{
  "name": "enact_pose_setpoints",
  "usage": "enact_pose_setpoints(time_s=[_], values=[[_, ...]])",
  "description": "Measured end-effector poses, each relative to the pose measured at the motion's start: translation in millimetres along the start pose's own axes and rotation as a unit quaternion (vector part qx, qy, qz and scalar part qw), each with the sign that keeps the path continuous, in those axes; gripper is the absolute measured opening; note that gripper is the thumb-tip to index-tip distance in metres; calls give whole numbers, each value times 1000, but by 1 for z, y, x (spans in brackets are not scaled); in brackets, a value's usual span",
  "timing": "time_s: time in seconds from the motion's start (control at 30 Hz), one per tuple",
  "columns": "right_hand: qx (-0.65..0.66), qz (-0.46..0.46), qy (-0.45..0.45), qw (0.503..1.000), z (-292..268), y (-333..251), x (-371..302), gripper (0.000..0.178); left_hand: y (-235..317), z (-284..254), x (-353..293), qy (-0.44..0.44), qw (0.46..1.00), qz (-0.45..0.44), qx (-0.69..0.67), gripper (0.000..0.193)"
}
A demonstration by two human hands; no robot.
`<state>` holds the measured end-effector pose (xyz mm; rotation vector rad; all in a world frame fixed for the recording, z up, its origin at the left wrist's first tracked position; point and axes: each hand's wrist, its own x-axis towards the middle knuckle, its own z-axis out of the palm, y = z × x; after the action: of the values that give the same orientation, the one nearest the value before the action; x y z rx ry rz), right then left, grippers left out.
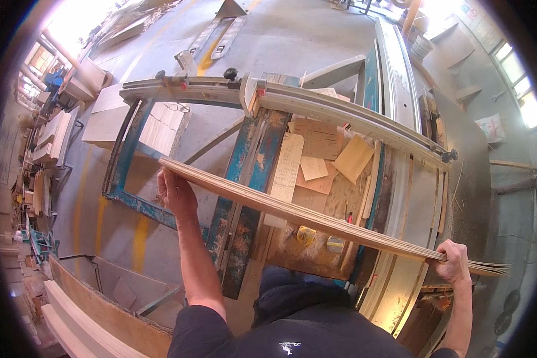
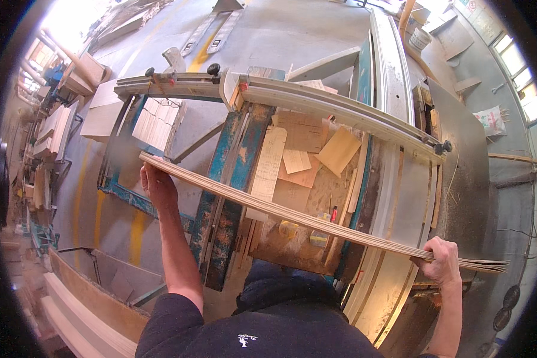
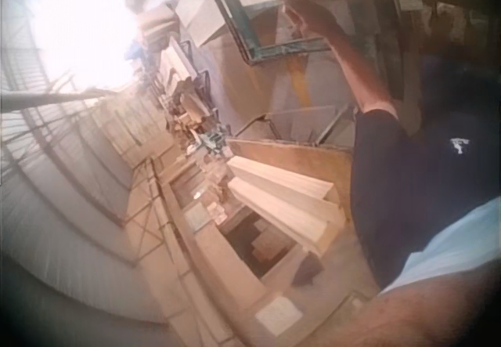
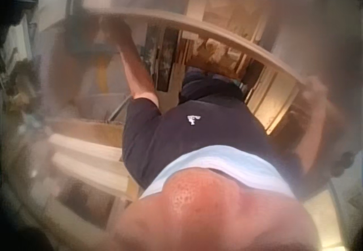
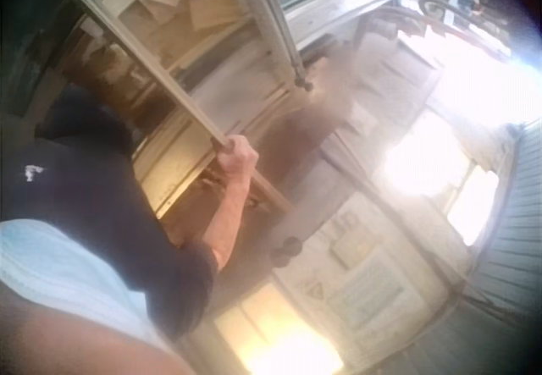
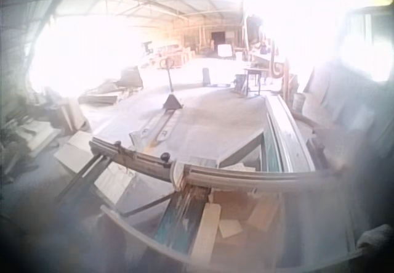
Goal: The person repeatedly picks up large flat wood panels, places them on a table saw, and pushes them through the blade to cut them. The cut pieces are then stacked on the floor or a nearby pallet.
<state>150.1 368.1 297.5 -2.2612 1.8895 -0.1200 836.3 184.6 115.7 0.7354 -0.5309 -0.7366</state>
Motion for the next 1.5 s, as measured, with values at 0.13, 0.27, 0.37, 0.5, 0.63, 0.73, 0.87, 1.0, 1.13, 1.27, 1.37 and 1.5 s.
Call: enact_pose_setpoints(time_s=[0.13, 0.27, 0.37, 0.5, 0.63, 0.73, 0.87, 1.0, 1.13, 1.27, 1.37, 1.5], values=[[-31, -47, 15, 998, 10, 3, 4, 51, -9, 20, -5, -21, 999, 14, 30, 18], [-30, -71, 20, 997, 17, 8, 2, 60, -16, 29, -5, -18, 999, 33, 18, 20], [-19, -84, 39, 996, 21, 9, 1, 59, -18, 32, -6, 2, 1000, 29, 11, 20], [-18, -90, 50, 995, 23, 10, 1, 60, -16, 33, -10, 4, 1000, 26, 9, 21], [-26, -105, 49, 993, 22, 14, 2, 61, -19, 33, -11, 29, 999, 32, 18, 20], [-24, -123, 46, 991, 22, 19, 2, 59, -26, 34, -9, 42, 996, 57, 46, 28], [-24, -126, 30, 991, 22, 24, 0, 53, -26, 33, -9, -18, 988, 91, 127, 35], [-34, -122, 29, 991, 22, 23, -2, 53, -22, 37, -12, 28, 985, 83, 146, 34], [-37, -130, 40, 990, 22, 22, -2, 53, -8, 40, -17, 51, 962, 52, 264, 45], [-30, -135, 42, 989, 21, 23, -1, 53, 8, 43, -17, 34, 947, 23, 318, 54], [-27, -137, 35, 990, 21, 24, 1, 56, 20, 41, -17, 44, 949, -20, 311, 64], [-22, -141, 52, 988, 22, 25, 2, 56, 32, 32, -18, -21, 937, -15, 347, 85]])
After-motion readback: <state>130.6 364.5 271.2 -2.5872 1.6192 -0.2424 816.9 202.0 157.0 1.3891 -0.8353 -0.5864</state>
